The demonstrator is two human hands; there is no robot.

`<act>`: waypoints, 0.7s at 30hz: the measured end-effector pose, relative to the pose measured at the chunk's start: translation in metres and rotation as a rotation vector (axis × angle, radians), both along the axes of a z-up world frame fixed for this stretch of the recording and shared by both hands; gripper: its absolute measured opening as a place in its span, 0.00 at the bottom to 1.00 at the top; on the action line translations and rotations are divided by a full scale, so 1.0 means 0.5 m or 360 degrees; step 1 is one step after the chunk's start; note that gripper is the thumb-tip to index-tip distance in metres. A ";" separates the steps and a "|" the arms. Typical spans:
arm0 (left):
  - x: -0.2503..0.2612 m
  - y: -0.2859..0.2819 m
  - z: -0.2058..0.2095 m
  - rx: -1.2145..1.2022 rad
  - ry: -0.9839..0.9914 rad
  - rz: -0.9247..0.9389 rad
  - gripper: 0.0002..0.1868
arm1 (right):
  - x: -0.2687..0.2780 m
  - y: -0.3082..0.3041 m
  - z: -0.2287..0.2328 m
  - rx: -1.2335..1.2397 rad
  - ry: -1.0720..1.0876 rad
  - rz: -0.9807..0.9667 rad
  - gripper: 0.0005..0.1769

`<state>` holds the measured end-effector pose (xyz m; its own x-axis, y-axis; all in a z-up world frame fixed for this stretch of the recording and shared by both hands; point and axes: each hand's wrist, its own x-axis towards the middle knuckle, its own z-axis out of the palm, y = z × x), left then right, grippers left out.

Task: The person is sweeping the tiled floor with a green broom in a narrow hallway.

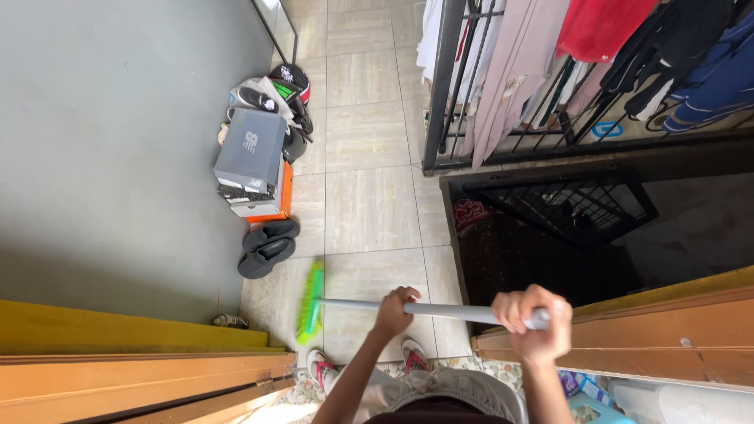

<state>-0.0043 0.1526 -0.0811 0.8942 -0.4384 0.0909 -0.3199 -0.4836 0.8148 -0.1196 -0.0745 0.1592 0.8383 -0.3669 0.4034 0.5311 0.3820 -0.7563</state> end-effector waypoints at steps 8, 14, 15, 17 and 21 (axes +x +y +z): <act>-0.078 -0.187 0.133 -0.0444 -0.0143 -0.0508 0.07 | -0.116 -0.020 0.172 -0.0327 -0.0159 0.0209 0.46; -0.116 -0.230 0.184 -0.0407 0.0528 -0.0844 0.11 | -0.151 0.004 0.192 -0.1115 -0.0053 0.0344 0.43; -0.114 -0.233 0.175 -0.0400 0.0522 -0.0847 0.11 | -0.145 0.008 0.189 -0.1112 -0.0061 0.0338 0.43; -0.117 -0.240 0.154 -0.0249 0.0484 -0.0863 0.10 | -0.137 0.016 0.181 -0.1333 -0.0130 0.0620 0.41; -0.132 -0.264 0.137 -0.0289 0.0361 -0.0918 0.09 | -0.188 -0.035 0.105 -0.1271 -0.0207 0.0595 0.38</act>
